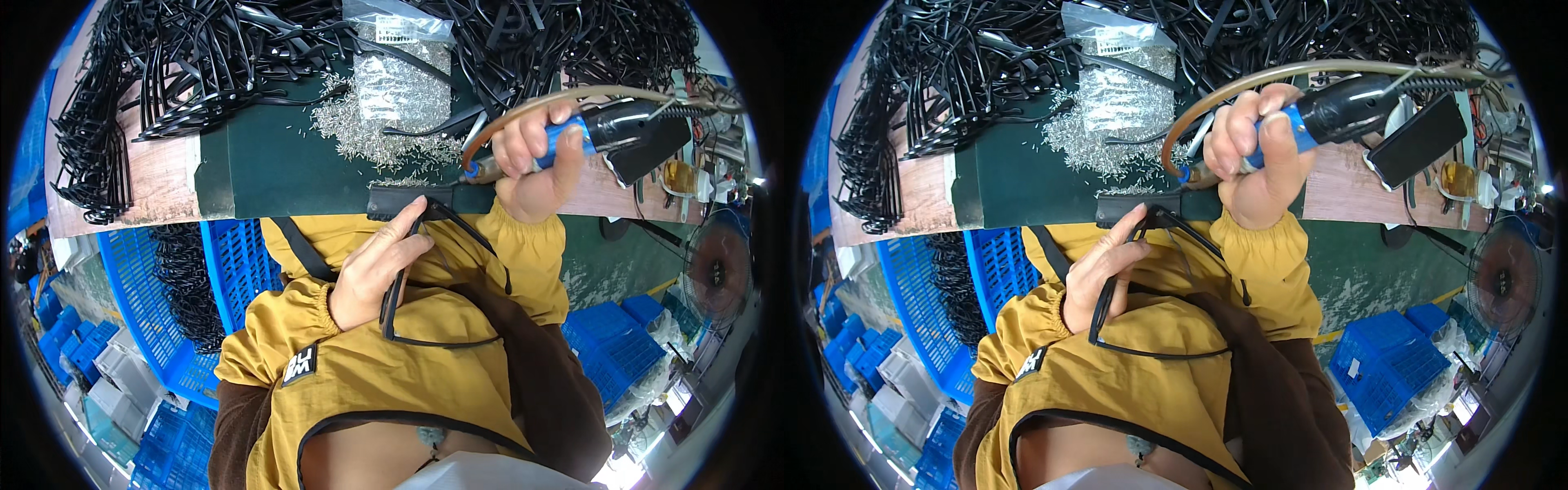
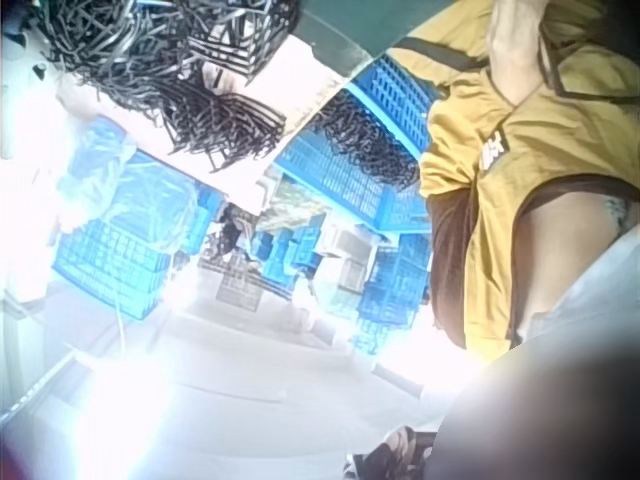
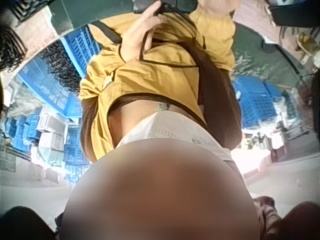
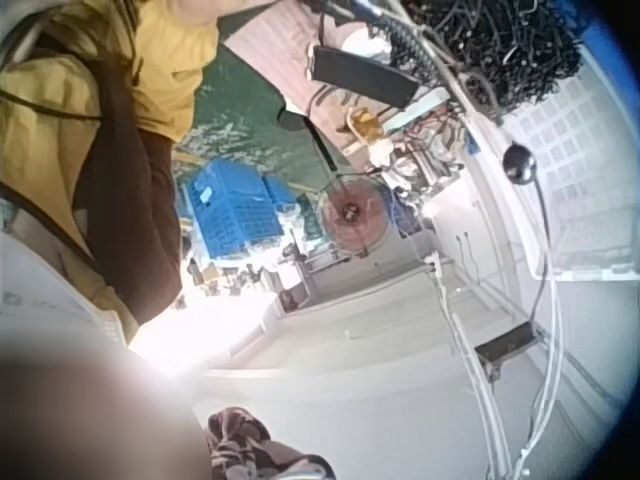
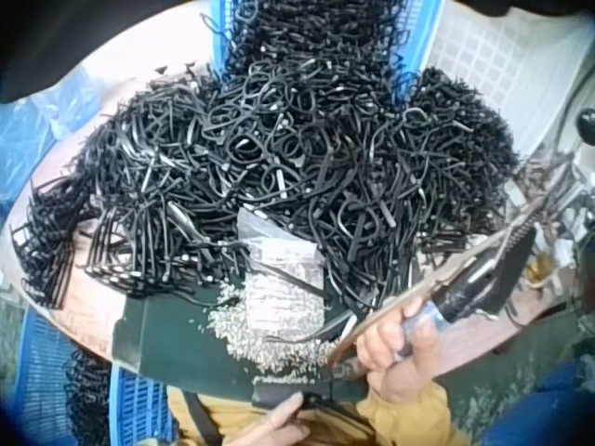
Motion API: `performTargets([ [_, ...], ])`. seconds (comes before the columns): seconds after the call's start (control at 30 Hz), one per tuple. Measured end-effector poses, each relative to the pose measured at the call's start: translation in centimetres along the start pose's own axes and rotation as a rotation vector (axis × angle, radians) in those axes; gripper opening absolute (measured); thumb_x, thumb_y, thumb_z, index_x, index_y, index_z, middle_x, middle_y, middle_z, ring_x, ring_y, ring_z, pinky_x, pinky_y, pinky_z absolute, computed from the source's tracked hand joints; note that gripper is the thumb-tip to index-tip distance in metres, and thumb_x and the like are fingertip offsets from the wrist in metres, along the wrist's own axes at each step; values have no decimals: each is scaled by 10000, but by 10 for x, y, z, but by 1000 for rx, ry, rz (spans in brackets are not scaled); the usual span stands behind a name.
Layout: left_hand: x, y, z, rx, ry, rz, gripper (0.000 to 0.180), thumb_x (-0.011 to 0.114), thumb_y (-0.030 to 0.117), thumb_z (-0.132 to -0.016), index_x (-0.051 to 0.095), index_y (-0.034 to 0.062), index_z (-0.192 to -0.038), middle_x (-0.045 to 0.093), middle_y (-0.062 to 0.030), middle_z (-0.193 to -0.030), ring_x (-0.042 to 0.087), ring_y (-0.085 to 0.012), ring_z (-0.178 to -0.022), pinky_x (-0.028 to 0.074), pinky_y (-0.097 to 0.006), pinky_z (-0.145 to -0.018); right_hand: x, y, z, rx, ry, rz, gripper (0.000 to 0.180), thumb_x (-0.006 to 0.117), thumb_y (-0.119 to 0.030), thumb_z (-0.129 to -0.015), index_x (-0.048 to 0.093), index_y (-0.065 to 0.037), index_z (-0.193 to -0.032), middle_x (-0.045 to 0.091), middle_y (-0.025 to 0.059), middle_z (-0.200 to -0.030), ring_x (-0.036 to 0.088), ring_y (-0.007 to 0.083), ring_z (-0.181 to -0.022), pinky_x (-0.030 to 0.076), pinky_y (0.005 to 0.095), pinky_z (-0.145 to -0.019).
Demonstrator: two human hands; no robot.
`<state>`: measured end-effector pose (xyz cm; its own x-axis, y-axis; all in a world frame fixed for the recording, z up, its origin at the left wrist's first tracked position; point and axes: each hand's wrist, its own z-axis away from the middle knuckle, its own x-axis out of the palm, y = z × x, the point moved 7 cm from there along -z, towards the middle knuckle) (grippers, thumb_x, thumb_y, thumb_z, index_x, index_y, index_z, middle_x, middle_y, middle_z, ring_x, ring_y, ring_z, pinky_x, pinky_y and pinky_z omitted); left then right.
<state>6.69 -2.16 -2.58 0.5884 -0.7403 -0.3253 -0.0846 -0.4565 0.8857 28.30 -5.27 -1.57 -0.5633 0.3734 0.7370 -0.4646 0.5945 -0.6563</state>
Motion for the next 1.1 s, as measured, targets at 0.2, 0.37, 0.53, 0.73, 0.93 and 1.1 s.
performTargets([
  [0.2,-1,1,0,-33,-35,-2,299,620,-93,-814,636,-27,-1105,551,-328,-1367,682,-407,-1074,580,-383,-847,20,10,12,110,-81,27,353,715,-297,-944,511,-82,-1135,489,32,-674,501,130,-527,389,248,-452],
  [0.37,-1,-2,2,-33,-21,13,283,623,-83,-816,639,-31,-1093,564,-330,-1348,678,-416,-1086,578,-390,-856,29,16,10,155,-57,7,358,785,-212,-888,515,-66,-1074,506,51,-666,507,137,-512,381,255,-432],
  [0.53,0,-3,2,14,79,42,328,603,-137,-776,645,-25,-1080,587,-327,-1322,689,-414,-1068,582,-386,-842,33,26,7,259,-48,48,294,780,-147,-879,496,-83,-922,503,42,-655,482,125,-483,354,250,-427],
  [0.73,-2,0,-3,-15,69,15,332,578,-177,-785,655,-23,-1069,590,-314,-1325,715,-390,-1013,585,-333,-793,29,28,2,257,-111,62,221,662,-230,-969,506,-81,-922,440,1,-636,439,97,-473,318,234,-407],
  [0.93,-25,-14,-12,-327,201,418,173,511,22,-1007,647,-51,-1086,621,-198,-1147,648,-257,-1004,516,-366,-924,-3,4,5,-50,101,48,151,587,-220,-997,569,-98,-1085,497,1,-701,450,92,-502,357,231,-411],
  [1.1,18,-19,14,-1076,24,1306,405,426,344,-1082,570,-30,-1144,607,-100,-649,628,-225,-561,486,-276,-498,-8,0,6,-71,105,75,141,611,-206,-980,578,-121,-1089,503,2,-708,451,95,-500,350,228,-417],
])
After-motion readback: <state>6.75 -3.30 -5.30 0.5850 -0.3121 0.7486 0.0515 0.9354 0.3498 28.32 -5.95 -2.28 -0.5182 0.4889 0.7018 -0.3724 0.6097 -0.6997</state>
